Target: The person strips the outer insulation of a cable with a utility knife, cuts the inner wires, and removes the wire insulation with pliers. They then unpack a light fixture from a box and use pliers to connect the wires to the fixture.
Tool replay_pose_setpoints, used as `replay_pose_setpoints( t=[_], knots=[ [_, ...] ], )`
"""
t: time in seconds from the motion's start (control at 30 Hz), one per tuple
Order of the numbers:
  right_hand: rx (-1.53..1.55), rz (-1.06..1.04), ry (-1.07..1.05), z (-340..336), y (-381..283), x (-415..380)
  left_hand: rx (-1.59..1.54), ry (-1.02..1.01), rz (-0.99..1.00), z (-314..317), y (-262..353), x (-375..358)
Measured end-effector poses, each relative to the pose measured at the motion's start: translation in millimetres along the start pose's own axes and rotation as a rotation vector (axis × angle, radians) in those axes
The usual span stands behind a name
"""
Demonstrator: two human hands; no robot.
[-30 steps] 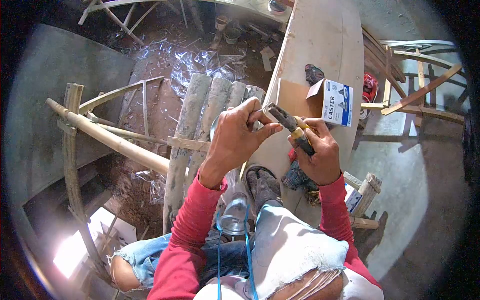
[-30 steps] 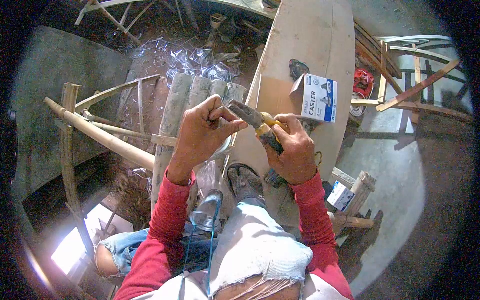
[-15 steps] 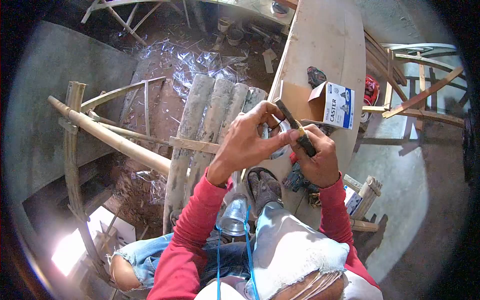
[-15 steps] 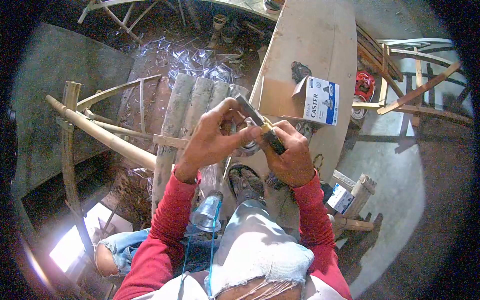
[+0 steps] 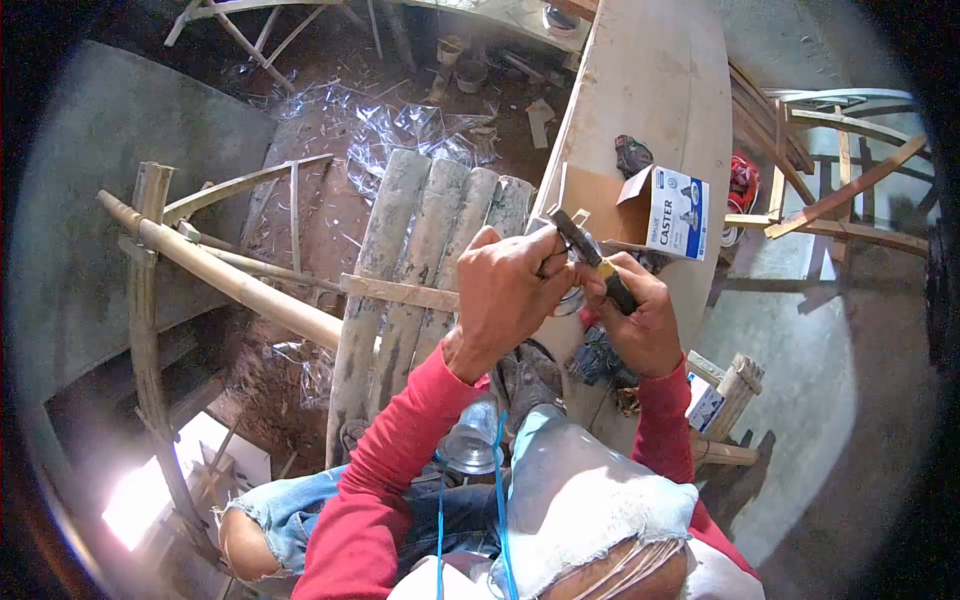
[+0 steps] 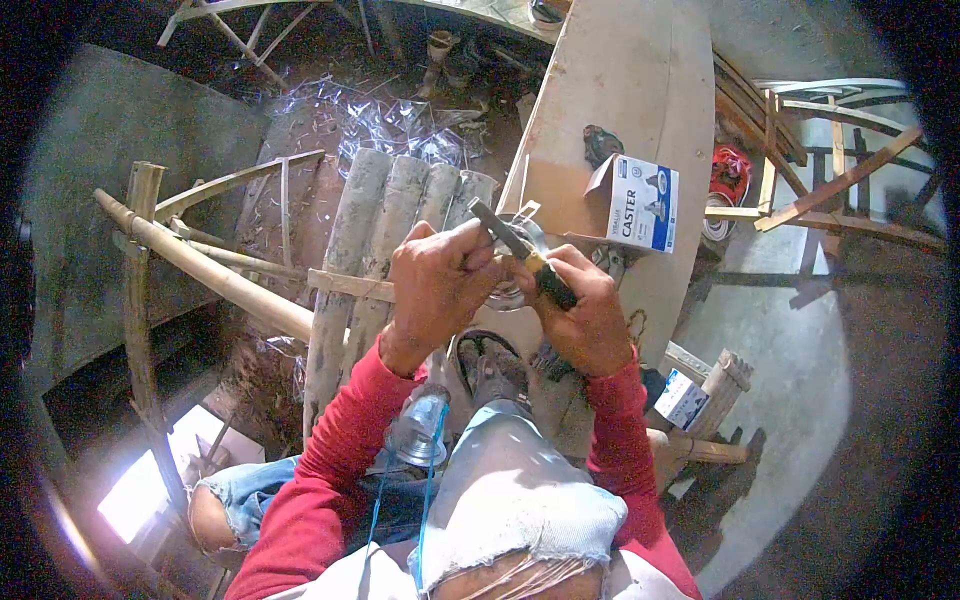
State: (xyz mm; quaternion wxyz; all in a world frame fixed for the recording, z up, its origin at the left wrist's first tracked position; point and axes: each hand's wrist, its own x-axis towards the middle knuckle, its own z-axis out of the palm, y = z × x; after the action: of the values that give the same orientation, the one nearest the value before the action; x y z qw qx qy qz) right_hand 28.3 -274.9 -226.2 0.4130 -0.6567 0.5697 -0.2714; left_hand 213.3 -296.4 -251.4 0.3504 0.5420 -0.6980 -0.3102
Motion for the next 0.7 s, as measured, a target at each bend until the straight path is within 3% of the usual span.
replay_pose_setpoints(
  t=[0.1, 0.23, 0.3, 0.33, 0.4, 0.43, 0.5, 0.6, 0.63, 0.7],
  knots=[
    [0.042, 0.170, 0.077, 12.8, -0.7, -13.3, 0.016, 0.084, 0.002, 6.8, -1.2, -3.8],
    [0.027, 0.187, 0.184, 28.6, 2.1, -26.3, 0.028, 0.120, 0.007, 12.4, 3.1, -3.2],
    [0.310, 0.378, 0.291, 37.6, 8.3, -28.5, 0.052, 0.147, 0.019, 14.0, 1.5, -4.0],
    [0.309, 0.379, 0.294, 33.7, 10.7, -24.0, 0.078, 0.225, -0.014, 14.5, -1.1, -7.3],
    [0.450, 0.549, 0.701, 18.3, 17.7, -6.3, 0.106, 0.309, -0.041, 10.6, -4.5, -7.1],
    [0.458, 0.542, 0.702, 9.0, 31.2, -6.5, 0.031, 0.259, -0.170, 6.3, -7.1, -4.4],
    [-0.042, 0.226, 0.528, -4.8, 63.7, -13.0, -0.121, 0.177, -0.329, 4.3, -12.9, -3.5],
    [0.191, 0.327, 0.405, 9.8, 65.7, -21.7, -0.236, 0.124, -0.321, -2.0, -20.3, 3.1],
    [0.254, 0.457, 0.388, 15.3, 55.6, -24.9, -0.234, 0.138, -0.319, -7.1, -18.9, 7.1],
    [0.265, 0.395, 0.392, 23.6, 18.9, -15.4, -0.108, 0.033, -0.303, -18.7, -10.9, 8.5]
  ],
)
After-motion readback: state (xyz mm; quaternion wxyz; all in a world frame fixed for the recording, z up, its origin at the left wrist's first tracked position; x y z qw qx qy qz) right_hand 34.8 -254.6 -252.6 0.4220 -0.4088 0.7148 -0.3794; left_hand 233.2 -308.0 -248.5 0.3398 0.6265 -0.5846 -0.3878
